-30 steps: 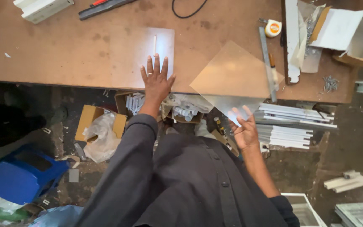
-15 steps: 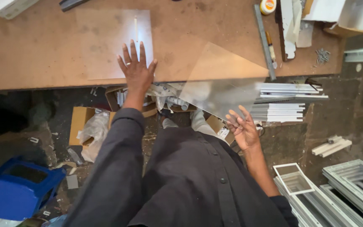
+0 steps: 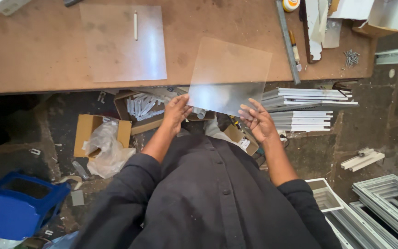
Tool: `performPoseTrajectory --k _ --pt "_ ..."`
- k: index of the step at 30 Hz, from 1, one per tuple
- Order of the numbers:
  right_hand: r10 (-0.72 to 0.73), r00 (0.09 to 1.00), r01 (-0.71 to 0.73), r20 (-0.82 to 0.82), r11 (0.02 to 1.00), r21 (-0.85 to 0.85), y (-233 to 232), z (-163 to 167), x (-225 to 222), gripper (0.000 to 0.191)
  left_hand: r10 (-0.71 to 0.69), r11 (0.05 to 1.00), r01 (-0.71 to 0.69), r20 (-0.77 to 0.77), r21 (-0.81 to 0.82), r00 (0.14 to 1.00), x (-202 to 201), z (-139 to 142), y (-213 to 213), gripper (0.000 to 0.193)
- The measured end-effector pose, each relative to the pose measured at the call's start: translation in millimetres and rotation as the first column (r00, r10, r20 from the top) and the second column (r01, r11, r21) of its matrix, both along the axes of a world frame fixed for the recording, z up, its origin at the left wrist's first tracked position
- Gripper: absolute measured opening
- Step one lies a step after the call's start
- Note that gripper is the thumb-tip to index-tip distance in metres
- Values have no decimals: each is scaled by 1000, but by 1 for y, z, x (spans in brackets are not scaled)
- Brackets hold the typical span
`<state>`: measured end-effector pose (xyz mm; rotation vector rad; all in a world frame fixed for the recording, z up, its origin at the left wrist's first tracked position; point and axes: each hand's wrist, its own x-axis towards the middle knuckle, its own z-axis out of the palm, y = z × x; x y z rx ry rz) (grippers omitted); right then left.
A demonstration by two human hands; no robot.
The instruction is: The person measures a transparent plastic sheet with a tape measure and marks it with a white marker. They then use a metal ruler and a utility knife to score and cut the sheet into smaller pieces. The cut pieces are placed on the workbench.
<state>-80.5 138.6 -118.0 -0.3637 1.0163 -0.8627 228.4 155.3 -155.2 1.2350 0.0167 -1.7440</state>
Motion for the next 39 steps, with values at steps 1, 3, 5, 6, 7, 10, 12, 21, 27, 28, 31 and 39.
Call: performPoseTrajectory --k 1,3,5,6,7,10,12,21,27,28,31,39 --pt "-16 997 19 -73 999 34 -2 -3 -1 41 9 1000 -9 -9 1 1000 -5 -3 2 30" --pt "-42 975 64 -218 993 97 -6 -10 -1 30 26 1000 -26 -27 4 999 -13 -7 4 33" --pt "-62 971 87 -230 991 100 -9 -13 -1 23 39 999 -39 -28 -12 999 -21 -8 5 38" --pt "-75 969 102 -237 990 102 -10 -14 -3 20 42 999 -43 -30 -19 999 -26 -9 6 41" --pt "-82 973 108 -215 988 112 -9 -15 -5 19 53 998 -55 -51 -22 997 -31 -11 9 43" --pt "-79 984 102 -160 985 139 -10 -14 -14 18 48 998 -51 -114 -27 992 -49 -13 23 46" --pt "-54 988 78 -146 984 161 -12 -11 -22 18 -20 1000 17 -162 -16 987 -67 -13 30 47" --pt "262 952 -211 -156 935 285 -43 -31 -87 23 100 990 -94 -52 107 994 -166 -31 7 30" --pt "-70 480 -466 -874 824 -322 -136 -35 -176 19 281 947 -291 89 139 956 -199 -45 6 19" --pt "-265 389 -536 -882 713 -451 -156 -30 -189 17 297 943 -308 94 129 950 -203 -46 6 18" --pt "-324 234 -626 -917 671 -397 -219 -14 -207 22 342 931 -352 102 101 934 -211 -47 8 15" --pt "-119 -125 -712 -985 702 5 -286 -21 -196 34 373 922 -382 120 64 920 -220 -40 10 12"
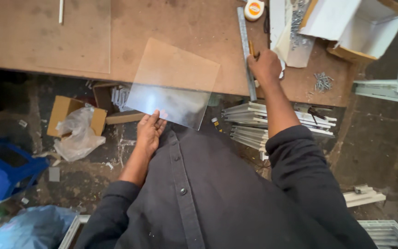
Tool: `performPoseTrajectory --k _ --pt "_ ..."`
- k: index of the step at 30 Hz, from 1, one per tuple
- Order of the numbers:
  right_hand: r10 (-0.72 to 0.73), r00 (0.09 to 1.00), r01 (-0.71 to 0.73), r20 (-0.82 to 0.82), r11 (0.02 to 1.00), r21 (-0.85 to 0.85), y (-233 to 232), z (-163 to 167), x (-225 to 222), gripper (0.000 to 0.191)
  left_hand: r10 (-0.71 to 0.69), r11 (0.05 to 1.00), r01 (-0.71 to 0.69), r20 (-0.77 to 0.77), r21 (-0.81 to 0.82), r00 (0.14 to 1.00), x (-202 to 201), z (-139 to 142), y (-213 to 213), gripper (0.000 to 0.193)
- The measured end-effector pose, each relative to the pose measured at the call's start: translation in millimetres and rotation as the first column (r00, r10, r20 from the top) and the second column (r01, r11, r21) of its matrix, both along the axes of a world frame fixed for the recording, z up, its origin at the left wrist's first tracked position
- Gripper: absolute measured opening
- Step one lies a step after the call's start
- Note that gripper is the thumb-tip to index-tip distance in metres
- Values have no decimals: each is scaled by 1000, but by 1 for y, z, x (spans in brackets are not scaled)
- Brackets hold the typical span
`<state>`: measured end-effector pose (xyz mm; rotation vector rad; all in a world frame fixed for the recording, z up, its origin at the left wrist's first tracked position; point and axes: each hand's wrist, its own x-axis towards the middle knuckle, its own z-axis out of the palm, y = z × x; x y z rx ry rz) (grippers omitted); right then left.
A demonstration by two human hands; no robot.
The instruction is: The person measures a transparent plastic sheet with a tape measure and marks it with a white marker. They then use a metal ruler and a utility knife to score and cut the sheet into smaller pieces. The cut pieces are placed on the workbench.
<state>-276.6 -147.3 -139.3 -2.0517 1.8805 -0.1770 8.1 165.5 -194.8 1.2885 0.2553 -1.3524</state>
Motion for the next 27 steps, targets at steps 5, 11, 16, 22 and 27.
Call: performPoseTrajectory --k 5,11,16,22,27 --pt "139 988 -135 64 989 -60 -5 -7 -8 31 -14 998 15 -13 64 1000 -7 4 3 15" --pt "218 949 -196 228 974 -116 -10 -9 -21 63 -16 994 14 24 107 1000 -11 4 1 20" --pt "137 865 6 482 959 -283 -3 -11 -49 20 -14 995 12 19 95 1000 -11 1 4 23" --pt "-380 -49 271 924 885 378 87 -7 -61 10 -33 989 37 -32 142 999 -19 3 11 22" --pt "-705 -344 -154 620 694 703 186 -21 -48 10 -82 985 88 -45 148 996 -22 -2 16 24"
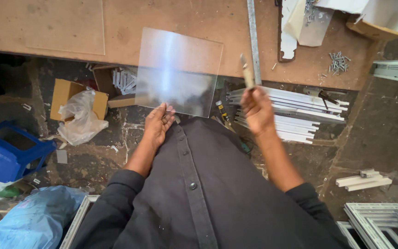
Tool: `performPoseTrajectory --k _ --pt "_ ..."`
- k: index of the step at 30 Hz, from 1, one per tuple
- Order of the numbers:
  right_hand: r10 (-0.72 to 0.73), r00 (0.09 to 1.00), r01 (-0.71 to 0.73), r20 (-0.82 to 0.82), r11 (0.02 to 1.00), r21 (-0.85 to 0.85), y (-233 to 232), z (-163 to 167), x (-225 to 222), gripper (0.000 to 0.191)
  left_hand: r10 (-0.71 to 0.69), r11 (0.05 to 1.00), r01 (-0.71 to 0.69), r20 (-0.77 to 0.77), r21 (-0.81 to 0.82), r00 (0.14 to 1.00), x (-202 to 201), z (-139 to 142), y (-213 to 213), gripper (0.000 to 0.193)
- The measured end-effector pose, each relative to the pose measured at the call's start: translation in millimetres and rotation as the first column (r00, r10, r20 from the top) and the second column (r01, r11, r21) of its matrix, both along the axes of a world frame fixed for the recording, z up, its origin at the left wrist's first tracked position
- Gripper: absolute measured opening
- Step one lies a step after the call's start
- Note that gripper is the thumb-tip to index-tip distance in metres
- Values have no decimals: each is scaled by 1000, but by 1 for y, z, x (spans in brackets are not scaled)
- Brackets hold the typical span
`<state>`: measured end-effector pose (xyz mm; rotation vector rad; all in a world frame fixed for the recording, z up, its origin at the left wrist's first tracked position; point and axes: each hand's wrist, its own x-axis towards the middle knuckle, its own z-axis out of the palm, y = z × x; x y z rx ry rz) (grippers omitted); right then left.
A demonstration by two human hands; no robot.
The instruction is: The person measures a transparent plastic sheet with a tape measure and marks it with a white marker. They then use a metal ruler and a utility knife to score and cut the sheet into smaller pieces. The cut pieces are placed on the workbench.
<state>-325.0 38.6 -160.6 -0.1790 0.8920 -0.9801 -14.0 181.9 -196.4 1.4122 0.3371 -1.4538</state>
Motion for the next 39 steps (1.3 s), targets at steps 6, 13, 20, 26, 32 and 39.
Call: performPoseTrajectory --k 6,13,20,26,32,39 --pt "378 925 -368 -38 917 152 58 -36 10 35 18 1000 -19 36 22 999 2 -13 -4 31" --pt "560 793 -533 -240 829 172 45 -59 28 35 -12 1000 12 29 0 1000 3 -11 -2 36" --pt "581 713 -553 -393 810 194 36 -60 49 30 -1 1000 1 37 -23 999 2 -12 -1 35" --pt "576 690 -597 -439 795 104 38 -64 53 30 -7 1000 8 40 -22 999 2 -12 2 34" --pt "571 742 -581 -353 809 86 36 -62 54 31 -21 1000 21 51 -7 998 3 -11 1 33" --pt "574 748 -563 -333 814 139 33 -60 59 36 -16 1000 16 60 -3 998 4 -11 2 33"
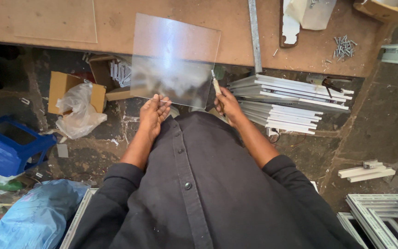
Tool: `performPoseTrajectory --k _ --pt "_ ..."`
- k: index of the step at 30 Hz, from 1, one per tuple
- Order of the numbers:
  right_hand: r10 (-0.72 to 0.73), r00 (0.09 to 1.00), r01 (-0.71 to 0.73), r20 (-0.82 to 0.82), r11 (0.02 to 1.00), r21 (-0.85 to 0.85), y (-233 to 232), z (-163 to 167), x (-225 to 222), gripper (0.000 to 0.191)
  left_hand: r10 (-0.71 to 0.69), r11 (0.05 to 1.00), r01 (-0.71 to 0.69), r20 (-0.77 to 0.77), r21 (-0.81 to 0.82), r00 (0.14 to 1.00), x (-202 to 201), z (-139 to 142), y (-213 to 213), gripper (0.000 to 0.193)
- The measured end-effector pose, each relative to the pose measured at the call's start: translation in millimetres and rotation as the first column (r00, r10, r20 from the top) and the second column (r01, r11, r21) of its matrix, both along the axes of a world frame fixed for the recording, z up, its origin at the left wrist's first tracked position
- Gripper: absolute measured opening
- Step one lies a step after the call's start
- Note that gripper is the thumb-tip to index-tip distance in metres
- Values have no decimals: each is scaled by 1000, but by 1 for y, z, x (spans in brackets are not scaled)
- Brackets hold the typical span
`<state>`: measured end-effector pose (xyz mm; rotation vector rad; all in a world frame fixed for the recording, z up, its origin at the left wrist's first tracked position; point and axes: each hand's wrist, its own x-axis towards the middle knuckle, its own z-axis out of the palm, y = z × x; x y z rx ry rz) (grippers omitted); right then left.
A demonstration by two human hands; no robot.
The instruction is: The person measures a transparent plastic sheet with a tape measure and marks it with a white marker. They then use a metal ruler and a utility knife to score and cut the sheet into smaller pieces. The cut pieces are placed on the workbench.
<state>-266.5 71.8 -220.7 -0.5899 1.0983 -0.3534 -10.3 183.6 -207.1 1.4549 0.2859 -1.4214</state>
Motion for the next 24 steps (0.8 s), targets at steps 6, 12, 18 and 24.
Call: performPoseTrajectory --k 6,12,18,24 --pt "10 995 -12 104 1000 11 -4 4 -1 40 2 1000 -2 17 2 1000 1 0 1 32" --pt "41 999 -41 3 993 111 -5 6 0 40 -10 1000 10 10 0 1000 1 1 3 33" --pt "36 989 -48 146 995 82 -6 6 -3 44 -14 1000 14 9 -24 1000 -1 1 3 34" --pt "34 988 -58 154 986 156 -13 13 -1 45 -8 1000 8 4 -9 1000 -2 2 2 34"
